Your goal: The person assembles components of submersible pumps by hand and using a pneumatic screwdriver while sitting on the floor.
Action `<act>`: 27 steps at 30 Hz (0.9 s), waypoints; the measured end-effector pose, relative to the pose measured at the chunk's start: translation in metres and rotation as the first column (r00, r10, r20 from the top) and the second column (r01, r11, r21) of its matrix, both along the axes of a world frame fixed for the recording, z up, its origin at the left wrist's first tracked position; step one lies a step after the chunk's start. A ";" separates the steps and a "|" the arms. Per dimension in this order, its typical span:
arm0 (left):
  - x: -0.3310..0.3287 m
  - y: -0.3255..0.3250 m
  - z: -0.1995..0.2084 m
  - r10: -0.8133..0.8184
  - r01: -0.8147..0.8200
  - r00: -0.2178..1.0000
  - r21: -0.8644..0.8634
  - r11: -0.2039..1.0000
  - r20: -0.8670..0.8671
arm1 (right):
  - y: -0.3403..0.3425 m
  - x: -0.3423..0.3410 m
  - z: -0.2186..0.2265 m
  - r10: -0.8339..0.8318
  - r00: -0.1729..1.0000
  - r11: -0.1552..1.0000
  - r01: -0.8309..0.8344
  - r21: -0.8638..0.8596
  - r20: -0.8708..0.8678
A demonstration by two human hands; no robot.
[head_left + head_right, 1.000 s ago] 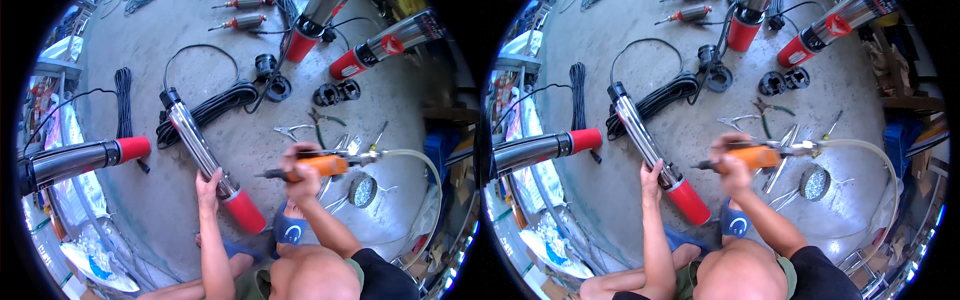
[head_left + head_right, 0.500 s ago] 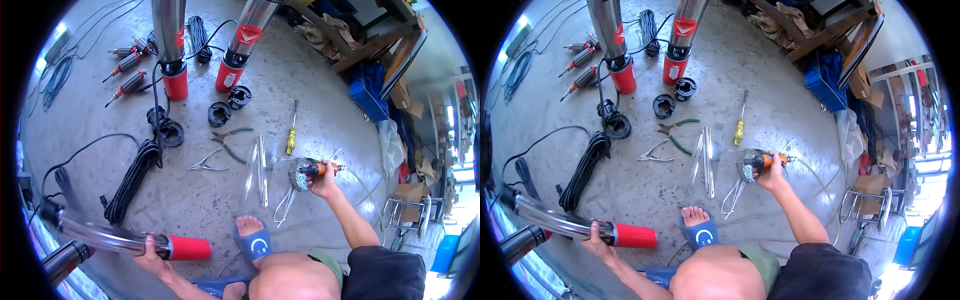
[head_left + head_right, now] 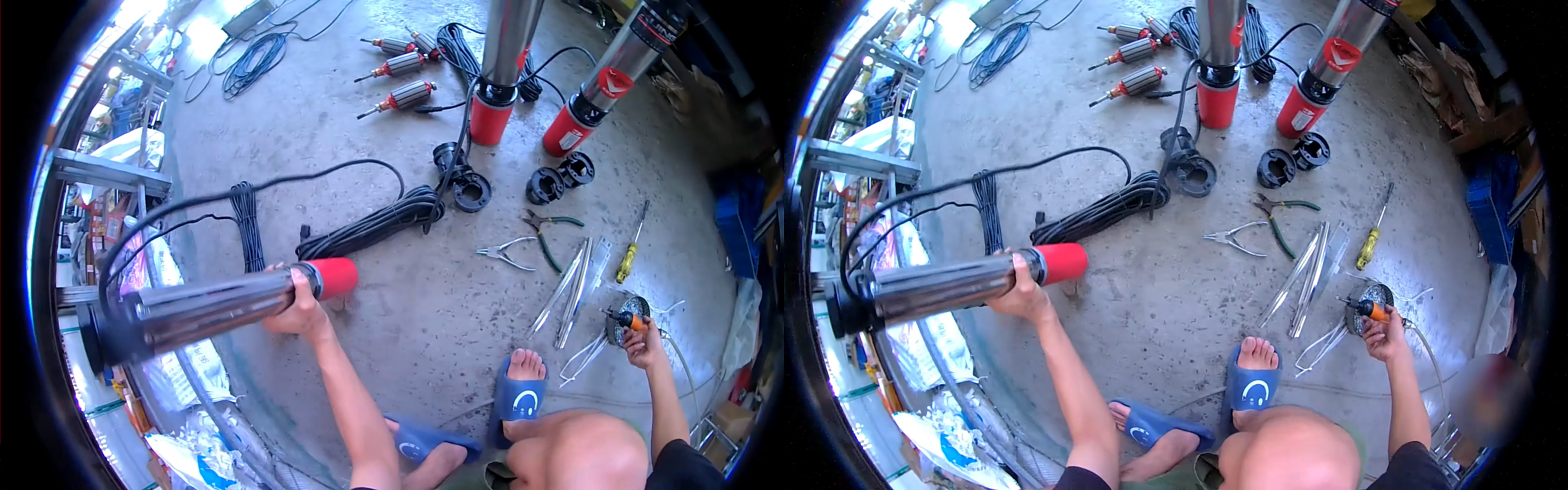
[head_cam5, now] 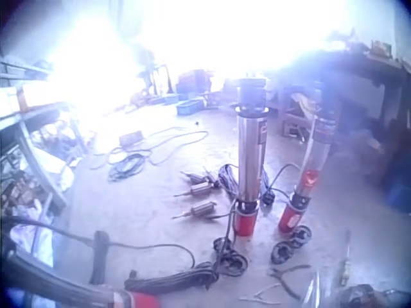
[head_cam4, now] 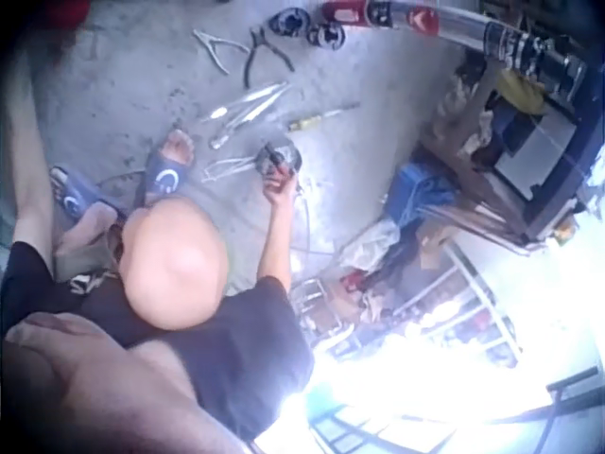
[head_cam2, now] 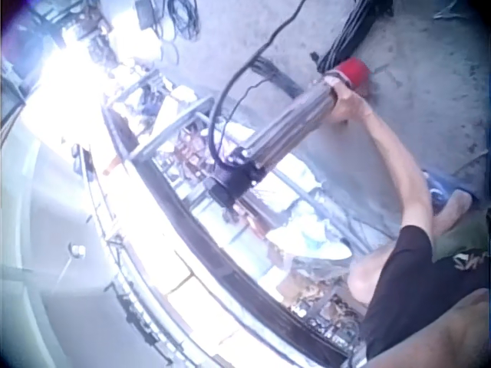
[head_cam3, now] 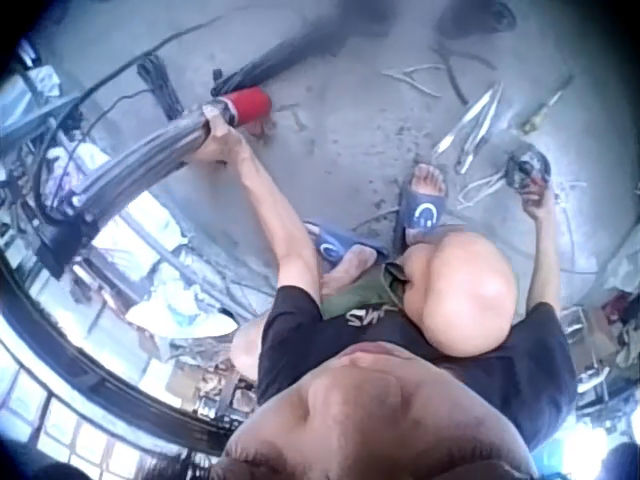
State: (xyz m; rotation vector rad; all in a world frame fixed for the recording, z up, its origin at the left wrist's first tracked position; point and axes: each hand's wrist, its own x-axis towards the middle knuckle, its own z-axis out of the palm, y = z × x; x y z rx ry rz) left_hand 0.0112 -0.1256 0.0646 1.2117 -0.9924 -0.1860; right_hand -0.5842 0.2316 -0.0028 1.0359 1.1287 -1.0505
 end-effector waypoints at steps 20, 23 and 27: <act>0.048 -0.042 -0.001 0.064 -0.068 0.993 0.041 0.997 0.095 | -0.472 0.431 -0.041 -0.471 -0.803 -0.210 -0.300 0.931 -0.365; 0.031 -0.041 0.007 -0.004 0.002 1.000 0.117 0.993 0.015 | -0.486 0.424 -0.020 -0.401 -0.787 -0.247 -0.399 0.883 -0.468; 0.025 -0.036 0.000 -0.006 -0.001 0.998 0.120 0.993 0.055 | -0.500 0.460 0.029 -0.503 -0.675 -0.087 -0.581 0.809 -0.539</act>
